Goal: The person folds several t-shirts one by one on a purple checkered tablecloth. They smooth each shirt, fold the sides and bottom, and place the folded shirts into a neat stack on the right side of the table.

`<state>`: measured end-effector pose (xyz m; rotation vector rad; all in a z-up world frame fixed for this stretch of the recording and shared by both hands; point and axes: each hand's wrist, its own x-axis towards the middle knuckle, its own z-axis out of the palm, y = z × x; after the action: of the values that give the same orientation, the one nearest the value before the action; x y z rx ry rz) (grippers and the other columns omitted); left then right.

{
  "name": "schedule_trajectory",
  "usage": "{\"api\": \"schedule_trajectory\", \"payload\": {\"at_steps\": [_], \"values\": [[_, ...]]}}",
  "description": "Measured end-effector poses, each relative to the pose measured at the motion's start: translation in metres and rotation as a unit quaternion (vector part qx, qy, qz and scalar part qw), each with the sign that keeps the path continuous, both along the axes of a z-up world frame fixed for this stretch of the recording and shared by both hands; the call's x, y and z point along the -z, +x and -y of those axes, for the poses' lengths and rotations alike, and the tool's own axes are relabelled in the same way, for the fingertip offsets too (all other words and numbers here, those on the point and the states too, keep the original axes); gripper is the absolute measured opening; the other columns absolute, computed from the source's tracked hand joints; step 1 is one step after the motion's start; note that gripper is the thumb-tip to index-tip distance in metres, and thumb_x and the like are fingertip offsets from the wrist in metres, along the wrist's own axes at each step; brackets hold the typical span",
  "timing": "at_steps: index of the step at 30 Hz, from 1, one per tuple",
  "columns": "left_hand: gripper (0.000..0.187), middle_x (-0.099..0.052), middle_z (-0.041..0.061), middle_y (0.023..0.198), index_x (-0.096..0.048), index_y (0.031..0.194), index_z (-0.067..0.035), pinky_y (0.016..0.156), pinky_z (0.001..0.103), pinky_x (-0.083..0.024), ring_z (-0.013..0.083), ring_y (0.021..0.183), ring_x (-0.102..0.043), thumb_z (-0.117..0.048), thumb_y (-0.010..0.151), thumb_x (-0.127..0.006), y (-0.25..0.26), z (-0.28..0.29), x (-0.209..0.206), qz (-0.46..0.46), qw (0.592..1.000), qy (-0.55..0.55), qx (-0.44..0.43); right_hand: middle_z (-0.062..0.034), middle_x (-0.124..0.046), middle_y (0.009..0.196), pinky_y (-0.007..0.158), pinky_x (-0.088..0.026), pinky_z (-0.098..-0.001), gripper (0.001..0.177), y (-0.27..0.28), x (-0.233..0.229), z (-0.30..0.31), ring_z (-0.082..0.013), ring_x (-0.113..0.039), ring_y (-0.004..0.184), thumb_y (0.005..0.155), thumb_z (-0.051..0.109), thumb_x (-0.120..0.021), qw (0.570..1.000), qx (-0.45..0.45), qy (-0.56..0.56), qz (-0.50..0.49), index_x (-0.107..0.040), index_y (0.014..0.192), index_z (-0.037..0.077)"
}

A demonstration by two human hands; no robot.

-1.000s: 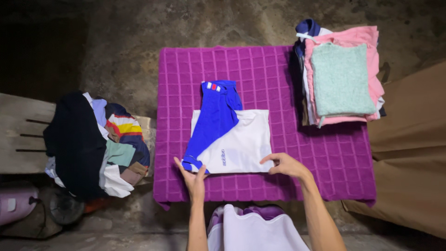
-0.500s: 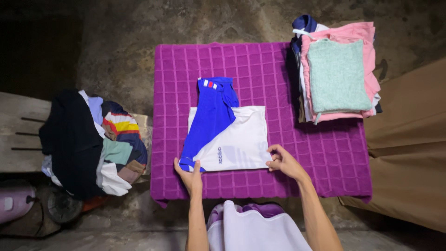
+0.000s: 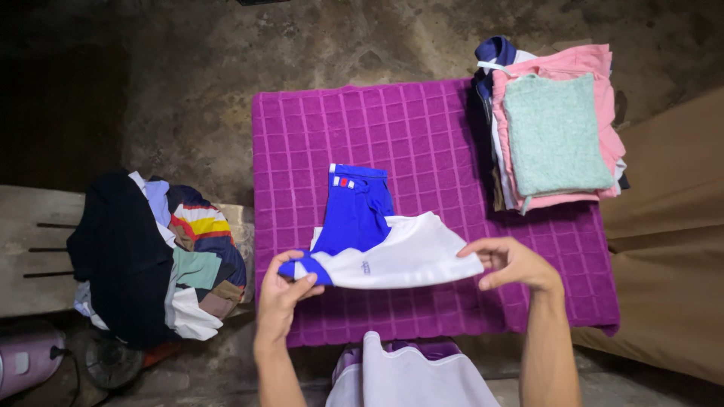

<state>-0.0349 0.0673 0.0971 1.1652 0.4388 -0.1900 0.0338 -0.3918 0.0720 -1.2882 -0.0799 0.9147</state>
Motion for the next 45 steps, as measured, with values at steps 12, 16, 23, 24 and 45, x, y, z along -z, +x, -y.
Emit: {"api": "schedule_trajectory", "payload": {"at_steps": [12, 16, 23, 24, 45], "values": [[0.035, -0.054, 0.015, 0.077, -0.078, 0.106, 0.001, 0.062, 0.037, -0.037, 0.0212, 0.07, -0.048, -0.027, 0.085, -0.084, 0.143, -0.043, 0.041, -0.036, 0.911, 0.399, 0.097, -0.0063, -0.077, 0.084, 0.063, -0.052, -0.0234, 0.022, 0.117, 0.031, -0.044, -0.0086, -0.066, 0.069, 0.089, 0.014, -0.074, 0.967, 0.159, -0.173, 0.096, -0.075, 0.106, 0.002], [0.051, -0.062, 0.013, 0.088, -0.075, 0.103, 0.003, 0.074, 0.039, -0.049, 0.0262, 0.08, -0.062, -0.037, 0.073, -0.089, 0.182, -0.046, 0.071, 0.04, 0.858, 0.508, 0.06, -0.0057, -0.068, 0.075, 0.058, -0.044, -0.0255, 0.021, 0.151, 0.043, -0.06, -0.009, -0.059, 0.064, 0.094, 0.022, -0.076, 0.931, 0.196, -0.27, 0.15, -0.077, 0.094, 0.001], [0.05, -0.065, 0.018, 0.103, -0.076, 0.104, 0.002, 0.087, 0.042, -0.049, 0.0342, 0.098, -0.064, -0.037, 0.076, -0.088, 0.235, -0.049, 0.135, 0.102, 0.842, 0.53, 0.011, -0.0045, -0.071, 0.077, 0.063, -0.049, -0.028, 0.031, 0.203, 0.07, -0.092, -0.0102, -0.062, 0.069, 0.089, 0.03, -0.079, 0.854, 0.241, -0.386, 0.253, -0.077, 0.1, 0.001], [0.049, -0.066, 0.019, 0.103, -0.075, 0.106, 0.002, 0.087, 0.044, -0.05, 0.0357, 0.099, -0.065, -0.037, 0.078, -0.087, 0.242, -0.047, 0.143, 0.11, 0.835, 0.539, 0.017, -0.005, -0.072, 0.077, 0.064, -0.05, -0.0285, 0.033, 0.206, 0.075, -0.097, -0.0109, -0.064, 0.069, 0.089, 0.031, -0.079, 0.841, 0.243, -0.402, 0.267, -0.077, 0.101, 0.001], [0.069, -0.025, 0.016, 0.17, -0.034, 0.16, -0.008, 0.126, 0.061, -0.013, 0.0403, 0.159, -0.017, -0.043, 0.104, -0.055, 0.195, 0.117, 0.137, 0.066, 0.613, 0.778, 0.123, -0.0223, -0.04, 0.161, 0.122, -0.021, -0.0609, 0.055, 0.148, 0.103, -0.237, -0.0473, -0.029, 0.151, 0.097, 0.021, -0.06, 0.69, 0.176, -0.505, 0.488, -0.052, 0.151, 0.012]]}}
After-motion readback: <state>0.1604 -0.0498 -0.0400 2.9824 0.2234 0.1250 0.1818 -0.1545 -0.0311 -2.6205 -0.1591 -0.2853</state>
